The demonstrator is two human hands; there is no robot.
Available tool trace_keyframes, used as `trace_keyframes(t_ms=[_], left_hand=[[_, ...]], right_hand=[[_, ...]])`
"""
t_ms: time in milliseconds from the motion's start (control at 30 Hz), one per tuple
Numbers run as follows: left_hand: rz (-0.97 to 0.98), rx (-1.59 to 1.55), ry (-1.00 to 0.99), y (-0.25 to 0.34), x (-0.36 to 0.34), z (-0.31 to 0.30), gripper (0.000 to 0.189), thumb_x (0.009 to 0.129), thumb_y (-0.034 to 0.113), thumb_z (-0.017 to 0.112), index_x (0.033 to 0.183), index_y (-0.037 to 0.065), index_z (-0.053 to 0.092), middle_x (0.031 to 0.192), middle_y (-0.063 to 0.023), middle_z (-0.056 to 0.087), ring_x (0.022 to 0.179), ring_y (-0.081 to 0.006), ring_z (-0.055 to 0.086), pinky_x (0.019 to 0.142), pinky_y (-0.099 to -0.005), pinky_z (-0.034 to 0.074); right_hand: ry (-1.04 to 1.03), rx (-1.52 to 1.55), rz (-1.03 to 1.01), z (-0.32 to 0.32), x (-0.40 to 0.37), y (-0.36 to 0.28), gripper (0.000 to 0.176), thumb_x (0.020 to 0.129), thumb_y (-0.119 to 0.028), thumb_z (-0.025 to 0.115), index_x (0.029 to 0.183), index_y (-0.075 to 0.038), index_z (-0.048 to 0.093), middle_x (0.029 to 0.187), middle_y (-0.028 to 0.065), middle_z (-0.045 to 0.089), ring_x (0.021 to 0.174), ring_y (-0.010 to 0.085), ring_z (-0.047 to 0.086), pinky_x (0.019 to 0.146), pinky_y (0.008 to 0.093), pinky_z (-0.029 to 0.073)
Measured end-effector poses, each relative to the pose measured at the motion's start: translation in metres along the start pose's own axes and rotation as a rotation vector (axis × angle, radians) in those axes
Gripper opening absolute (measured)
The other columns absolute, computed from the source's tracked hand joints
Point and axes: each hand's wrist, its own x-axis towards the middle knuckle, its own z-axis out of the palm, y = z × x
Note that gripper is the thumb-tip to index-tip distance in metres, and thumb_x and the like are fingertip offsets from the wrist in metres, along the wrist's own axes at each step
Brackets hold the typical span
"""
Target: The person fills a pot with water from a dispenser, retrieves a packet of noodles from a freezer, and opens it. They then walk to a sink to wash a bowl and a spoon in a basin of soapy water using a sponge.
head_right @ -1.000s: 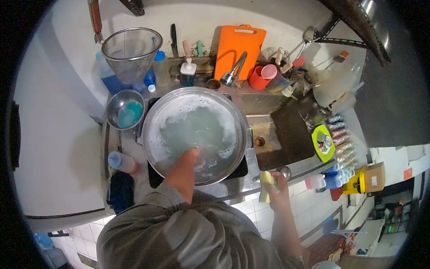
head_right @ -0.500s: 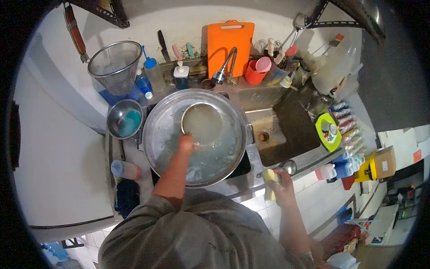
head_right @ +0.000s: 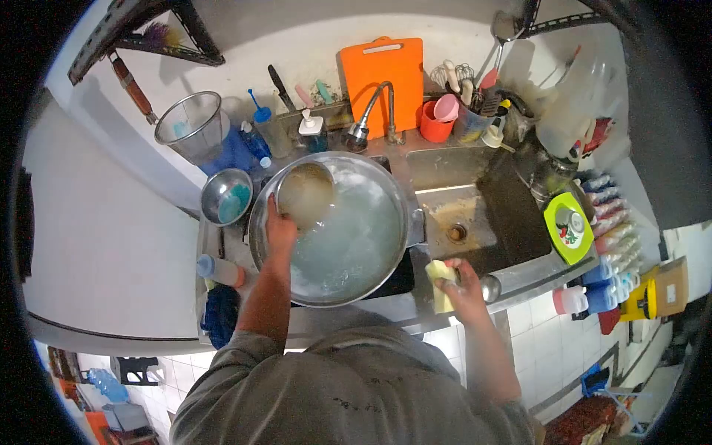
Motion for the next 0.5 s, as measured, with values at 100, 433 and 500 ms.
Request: trace_keyframes(t_ms=[100, 433, 500], left_hand=[[0.463, -0.138, 0.046, -0.141, 0.086, 0.066, 0.067, 0.088, 0.029, 0.072, 0.150, 0.013, 0.051, 0.124, -0.0179, 0.073, 0.099, -0.0359, 0.074, 0.087, -0.0459, 0.060], [-0.526, -0.876, -0.424, 0.041, -0.082, 0.089, 0.043, 0.103, 0.031, 0.051, 0.132, 0.000, 0.051, 0.123, -0.0186, 0.067, 0.098, -0.0336, 0.072, 0.081, -0.0444, 0.061], [-0.601, -0.873, -0.488, 0.054, -0.098, 0.112, 0.043, 0.102, 0.030, 0.052, 0.133, 0.000, 0.051, 0.118, -0.0182, 0.068, 0.095, -0.0322, 0.070, 0.088, -0.0470, 0.059]], right_hand=[[0.018, 0.083, 0.011, -0.021, 0.019, 0.024, 0.036, 0.088, -0.005, 0.074, 0.121, -0.007, 0.059, 0.117, 0.0052, 0.062, 0.110, 0.0161, 0.058, 0.097, 0.0321, 0.047], [0.107, 0.328, 0.102, -0.079, 0.079, 0.008, 0.032, 0.091, -0.005, 0.073, 0.118, -0.011, 0.057, 0.117, 0.0065, 0.060, 0.101, 0.0175, 0.062, 0.082, 0.0339, 0.056], [0.107, 0.330, -0.004, -0.081, 0.095, -0.010, 0.035, 0.090, -0.004, 0.075, 0.119, -0.010, 0.056, 0.117, 0.0071, 0.060, 0.103, 0.0185, 0.061, 0.085, 0.0342, 0.055]])
